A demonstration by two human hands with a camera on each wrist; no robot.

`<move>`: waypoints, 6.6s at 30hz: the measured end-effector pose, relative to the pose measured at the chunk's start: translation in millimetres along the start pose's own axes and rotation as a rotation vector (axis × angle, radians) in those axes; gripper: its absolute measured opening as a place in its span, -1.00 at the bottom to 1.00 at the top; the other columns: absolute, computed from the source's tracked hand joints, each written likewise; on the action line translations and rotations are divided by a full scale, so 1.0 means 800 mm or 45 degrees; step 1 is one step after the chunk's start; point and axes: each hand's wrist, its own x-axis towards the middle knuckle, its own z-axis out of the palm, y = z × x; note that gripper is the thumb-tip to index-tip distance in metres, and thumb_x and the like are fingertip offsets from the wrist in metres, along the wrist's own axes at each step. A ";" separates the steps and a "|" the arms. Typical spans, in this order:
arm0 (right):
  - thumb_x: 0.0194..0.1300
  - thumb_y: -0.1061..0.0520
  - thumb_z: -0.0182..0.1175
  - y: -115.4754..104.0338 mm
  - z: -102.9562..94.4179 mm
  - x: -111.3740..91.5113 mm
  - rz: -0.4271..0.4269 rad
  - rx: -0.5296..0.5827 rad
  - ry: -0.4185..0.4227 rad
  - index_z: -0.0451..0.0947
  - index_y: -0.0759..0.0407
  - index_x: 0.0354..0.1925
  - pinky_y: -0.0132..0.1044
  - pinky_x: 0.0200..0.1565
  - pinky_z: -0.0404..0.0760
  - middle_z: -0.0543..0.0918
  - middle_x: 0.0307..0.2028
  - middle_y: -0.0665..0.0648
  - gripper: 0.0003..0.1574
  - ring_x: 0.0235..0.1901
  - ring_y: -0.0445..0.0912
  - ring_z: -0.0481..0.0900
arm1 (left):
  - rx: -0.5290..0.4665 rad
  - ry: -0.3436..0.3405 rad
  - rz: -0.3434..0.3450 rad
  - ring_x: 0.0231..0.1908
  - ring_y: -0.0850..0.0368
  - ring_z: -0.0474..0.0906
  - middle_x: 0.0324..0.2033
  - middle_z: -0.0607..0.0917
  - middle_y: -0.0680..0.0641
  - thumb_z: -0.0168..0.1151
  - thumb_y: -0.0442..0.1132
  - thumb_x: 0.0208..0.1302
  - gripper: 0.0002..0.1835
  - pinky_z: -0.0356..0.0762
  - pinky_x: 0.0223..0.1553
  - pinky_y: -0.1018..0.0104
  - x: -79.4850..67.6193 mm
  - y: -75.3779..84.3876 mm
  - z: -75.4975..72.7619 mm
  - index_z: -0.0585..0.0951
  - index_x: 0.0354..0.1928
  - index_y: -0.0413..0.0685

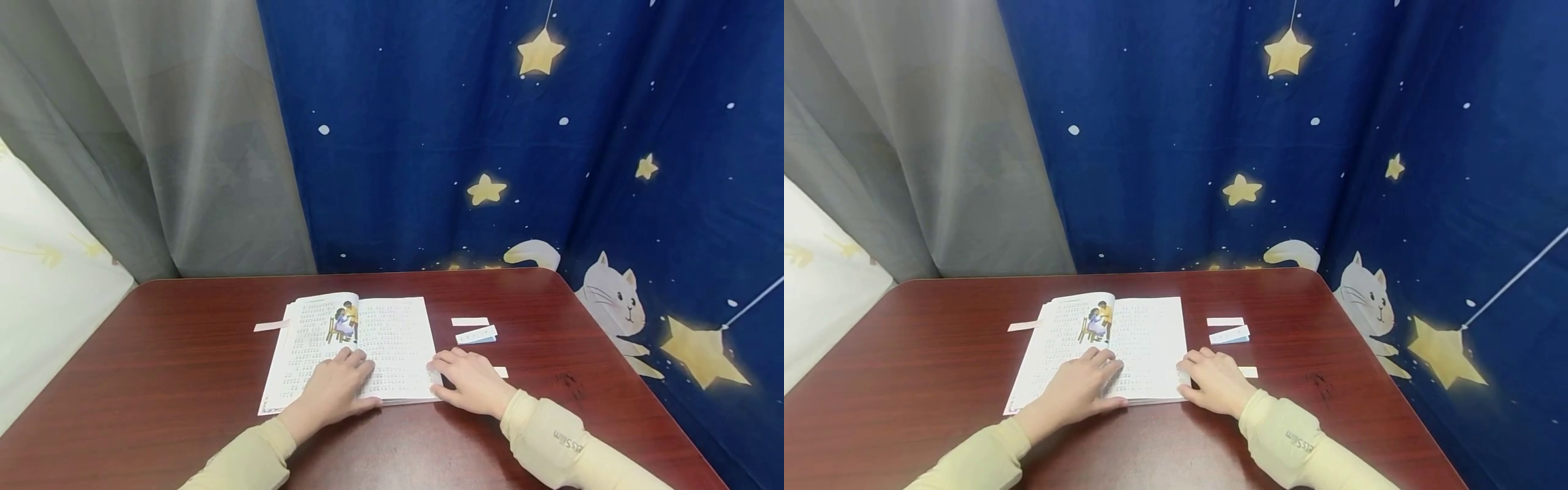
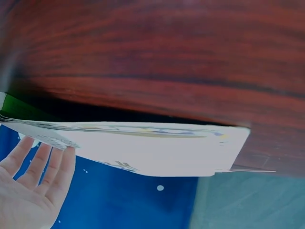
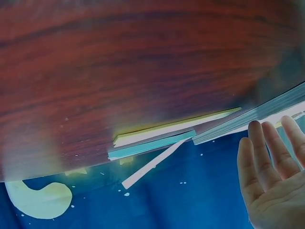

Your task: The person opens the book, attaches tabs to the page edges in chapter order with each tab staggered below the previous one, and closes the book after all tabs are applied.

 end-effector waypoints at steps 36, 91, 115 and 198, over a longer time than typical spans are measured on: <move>0.11 -0.14 0.12 0.000 0.000 0.000 0.021 0.007 -0.002 0.53 0.07 -0.10 -0.18 -0.21 0.48 0.53 -0.15 0.00 -0.56 -0.14 -0.10 0.46 | 0.055 0.081 0.057 -0.39 0.07 0.37 -0.34 0.47 -0.03 0.14 0.37 -0.16 -0.29 0.33 -0.71 0.28 -0.010 -0.006 -0.003 0.51 -0.15 -0.10; 0.11 -0.11 0.13 0.000 0.000 0.001 0.016 -0.013 0.046 0.53 0.09 -0.11 -0.16 -0.19 0.48 0.53 -0.16 0.02 -0.57 -0.14 -0.09 0.47 | 0.116 0.220 -0.012 0.15 -0.14 0.17 0.19 0.25 -0.20 0.13 -0.29 -0.19 -0.35 0.11 -0.01 -0.19 -0.043 -0.050 -0.019 0.38 0.13 -0.10; 0.12 -0.14 0.10 -0.001 0.004 0.000 0.006 -0.028 0.020 0.53 0.08 -0.10 -0.24 -0.28 0.49 0.55 -0.18 -0.01 -0.55 -0.23 -0.13 0.47 | 0.100 0.008 0.070 -0.39 0.06 0.34 -0.46 0.45 0.01 0.10 0.27 -0.04 -0.49 0.31 -0.44 0.18 -0.006 0.002 -0.004 0.52 -0.33 -0.05; 0.13 -0.13 0.10 -0.001 0.002 0.000 0.013 -0.014 0.021 0.53 0.07 -0.11 -0.19 -0.26 0.49 0.54 -0.19 -0.01 -0.57 -0.20 -0.11 0.47 | 0.031 0.227 -0.061 0.23 -0.17 -0.02 0.27 0.02 -0.28 0.17 -0.23 -0.24 -0.13 0.18 0.01 -0.04 -0.045 -0.043 -0.018 0.15 0.26 -0.23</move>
